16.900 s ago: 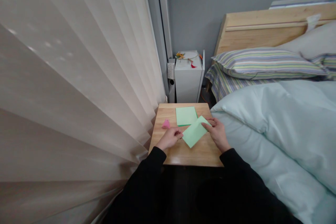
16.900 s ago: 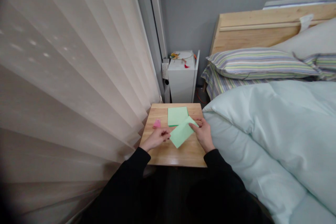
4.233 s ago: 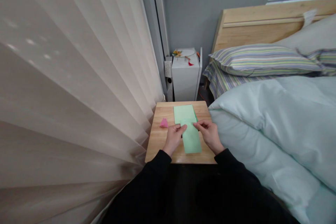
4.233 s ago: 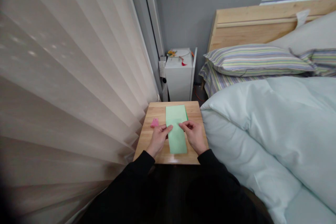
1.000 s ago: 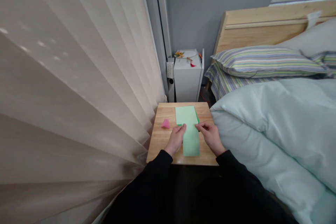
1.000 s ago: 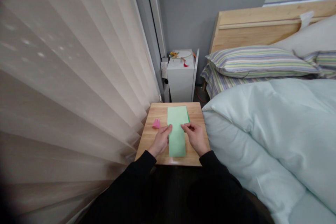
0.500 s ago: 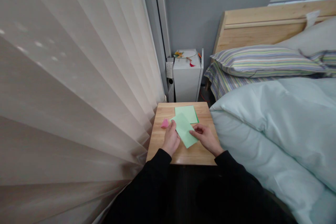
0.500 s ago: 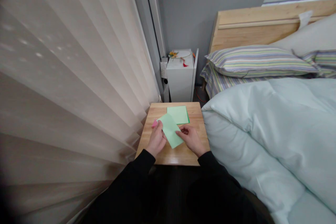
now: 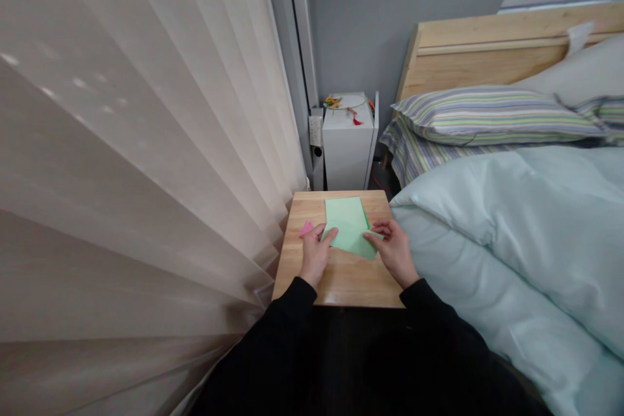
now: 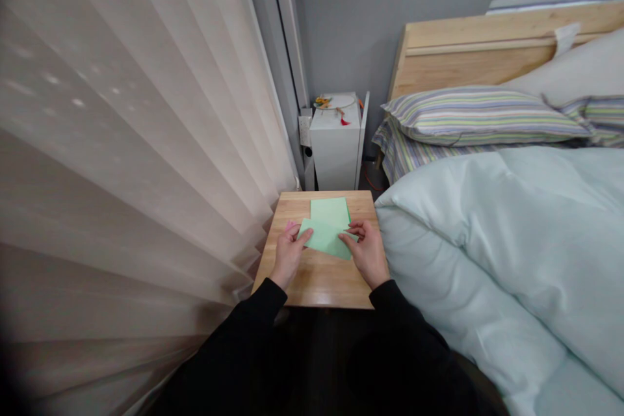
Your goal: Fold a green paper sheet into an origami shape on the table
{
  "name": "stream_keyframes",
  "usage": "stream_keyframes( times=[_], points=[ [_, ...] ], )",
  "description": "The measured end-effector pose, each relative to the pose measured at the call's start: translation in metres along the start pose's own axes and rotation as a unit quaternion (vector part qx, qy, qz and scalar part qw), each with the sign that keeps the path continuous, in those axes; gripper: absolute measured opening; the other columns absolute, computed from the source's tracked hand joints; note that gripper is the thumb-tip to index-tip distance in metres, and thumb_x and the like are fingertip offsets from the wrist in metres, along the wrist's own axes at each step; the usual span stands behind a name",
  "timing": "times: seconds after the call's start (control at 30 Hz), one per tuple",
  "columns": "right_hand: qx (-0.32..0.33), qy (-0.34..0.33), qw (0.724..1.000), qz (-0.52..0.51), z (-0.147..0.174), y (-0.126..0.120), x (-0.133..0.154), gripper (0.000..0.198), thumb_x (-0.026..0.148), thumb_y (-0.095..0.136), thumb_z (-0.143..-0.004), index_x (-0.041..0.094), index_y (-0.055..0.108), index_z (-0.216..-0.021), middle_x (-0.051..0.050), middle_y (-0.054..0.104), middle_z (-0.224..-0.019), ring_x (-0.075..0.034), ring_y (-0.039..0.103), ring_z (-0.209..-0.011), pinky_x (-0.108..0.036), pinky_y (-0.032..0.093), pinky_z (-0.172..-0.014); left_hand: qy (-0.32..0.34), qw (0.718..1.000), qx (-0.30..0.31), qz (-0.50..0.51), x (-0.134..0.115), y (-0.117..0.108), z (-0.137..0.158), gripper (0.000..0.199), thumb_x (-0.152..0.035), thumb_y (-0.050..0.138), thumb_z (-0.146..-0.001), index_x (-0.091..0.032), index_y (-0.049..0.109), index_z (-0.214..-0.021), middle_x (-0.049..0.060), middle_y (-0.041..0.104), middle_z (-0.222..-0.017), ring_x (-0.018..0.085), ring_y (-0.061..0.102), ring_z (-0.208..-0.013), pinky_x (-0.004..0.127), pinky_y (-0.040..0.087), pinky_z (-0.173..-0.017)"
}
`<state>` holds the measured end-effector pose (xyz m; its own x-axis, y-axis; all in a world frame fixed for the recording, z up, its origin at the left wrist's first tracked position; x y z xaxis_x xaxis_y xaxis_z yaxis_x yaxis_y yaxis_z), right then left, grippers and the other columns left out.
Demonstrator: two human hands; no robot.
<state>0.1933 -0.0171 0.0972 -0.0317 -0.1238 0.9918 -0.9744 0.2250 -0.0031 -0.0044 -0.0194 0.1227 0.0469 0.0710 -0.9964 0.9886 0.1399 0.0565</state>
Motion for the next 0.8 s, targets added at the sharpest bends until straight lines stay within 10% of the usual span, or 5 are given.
stream_keyframes(
  times=[0.4, 0.8],
  points=[
    [-0.002, -0.033, 0.999, 0.018, -0.003, -0.005, 0.010, 0.047, 0.057, 0.087, -0.064, 0.022, 0.067, -0.088, -0.006, 0.072, -0.090, -0.023, 0.065, -0.078, -0.036, 0.051, -0.071, 0.035, 0.999, 0.012, -0.015, -0.002, 0.002, 0.005, 0.040, -0.024, 0.080, -0.077, -0.021, 0.073, -0.116, 0.005, 0.074, -0.093, 0.021, 0.067, -0.083, 0.034, 0.050, -0.091],
    [0.021, -0.022, 0.996, 0.083, -0.005, -0.011, 0.000, 0.042, 0.059, 0.081, -0.073, 0.020, 0.079, -0.089, -0.003, 0.070, -0.070, -0.019, 0.055, -0.061, -0.033, 0.043, -0.060, 0.044, 0.996, 0.009, -0.075, 0.001, -0.005, -0.003, 0.017, -0.024, 0.075, -0.079, -0.021, 0.081, -0.094, -0.004, 0.049, -0.056, 0.015, 0.041, -0.057, 0.035, 0.050, -0.084]
  ],
)
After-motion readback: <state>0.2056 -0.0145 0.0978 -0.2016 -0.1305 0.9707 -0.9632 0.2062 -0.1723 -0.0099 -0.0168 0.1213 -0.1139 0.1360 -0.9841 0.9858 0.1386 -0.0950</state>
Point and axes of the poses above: each hand's wrist, its own z-axis away from the middle knuckle, its own y-axis out of the palm, x = y × z, the point moved 1 cm from there along -z, towards the middle knuckle
